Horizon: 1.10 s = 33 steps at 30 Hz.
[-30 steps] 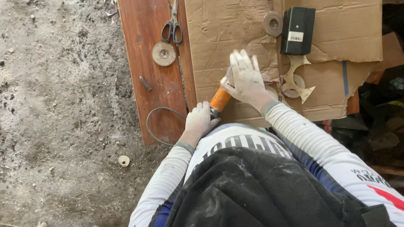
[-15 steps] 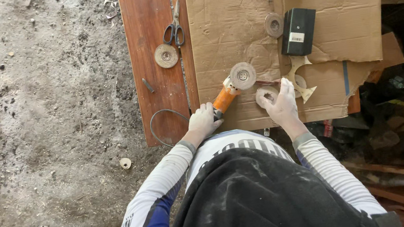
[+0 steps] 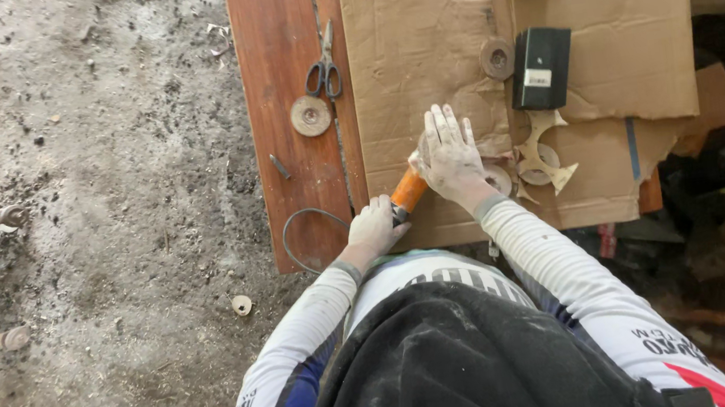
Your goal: The person uses a power sander to smooth circular wood pieces on a wooden bench, then removes the used sandpaper, uses scissors to cut a new sandpaper disc, and attaches it to the tool.
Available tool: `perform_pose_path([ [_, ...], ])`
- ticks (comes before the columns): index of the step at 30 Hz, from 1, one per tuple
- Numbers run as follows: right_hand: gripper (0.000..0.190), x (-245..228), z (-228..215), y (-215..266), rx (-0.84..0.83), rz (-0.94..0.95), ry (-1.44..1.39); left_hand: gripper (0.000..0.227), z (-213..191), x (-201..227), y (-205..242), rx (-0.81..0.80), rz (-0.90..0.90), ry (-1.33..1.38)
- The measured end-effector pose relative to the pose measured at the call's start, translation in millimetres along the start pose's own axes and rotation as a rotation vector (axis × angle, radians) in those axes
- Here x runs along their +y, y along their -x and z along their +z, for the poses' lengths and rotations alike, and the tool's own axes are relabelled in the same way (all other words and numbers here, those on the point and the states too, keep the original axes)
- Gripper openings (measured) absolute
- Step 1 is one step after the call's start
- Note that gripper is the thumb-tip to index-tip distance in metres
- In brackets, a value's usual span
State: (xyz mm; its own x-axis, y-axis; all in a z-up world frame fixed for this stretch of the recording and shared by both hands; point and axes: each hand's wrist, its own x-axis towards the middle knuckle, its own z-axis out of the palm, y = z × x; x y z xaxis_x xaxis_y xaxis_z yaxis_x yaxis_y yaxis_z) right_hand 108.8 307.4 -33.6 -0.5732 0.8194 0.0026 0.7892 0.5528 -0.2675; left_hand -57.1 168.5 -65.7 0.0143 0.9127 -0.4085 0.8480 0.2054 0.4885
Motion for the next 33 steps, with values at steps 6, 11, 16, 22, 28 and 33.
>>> perform_pose_path([
  [6,0.097,9,-18,18,0.301,-0.056,-0.347,0.065,1,1,7,-0.009,-0.021,0.018],
  [11,0.091,19,-18,86,0.383,0.165,-0.397,0.051,6,11,11,0.159,-0.050,0.052],
  [16,0.081,35,-18,131,0.400,0.273,-0.372,0.044,-16,36,-39,0.476,0.138,0.284],
  [22,0.082,62,-15,147,0.446,0.322,-0.300,0.048,-23,83,-118,0.517,0.245,0.269],
  [28,0.090,65,-3,153,0.379,0.403,-0.316,0.025,-29,97,-128,0.587,0.251,0.017],
  [33,0.093,72,16,169,0.337,0.419,-0.309,0.024,-27,95,-124,0.553,0.207,-0.028],
])
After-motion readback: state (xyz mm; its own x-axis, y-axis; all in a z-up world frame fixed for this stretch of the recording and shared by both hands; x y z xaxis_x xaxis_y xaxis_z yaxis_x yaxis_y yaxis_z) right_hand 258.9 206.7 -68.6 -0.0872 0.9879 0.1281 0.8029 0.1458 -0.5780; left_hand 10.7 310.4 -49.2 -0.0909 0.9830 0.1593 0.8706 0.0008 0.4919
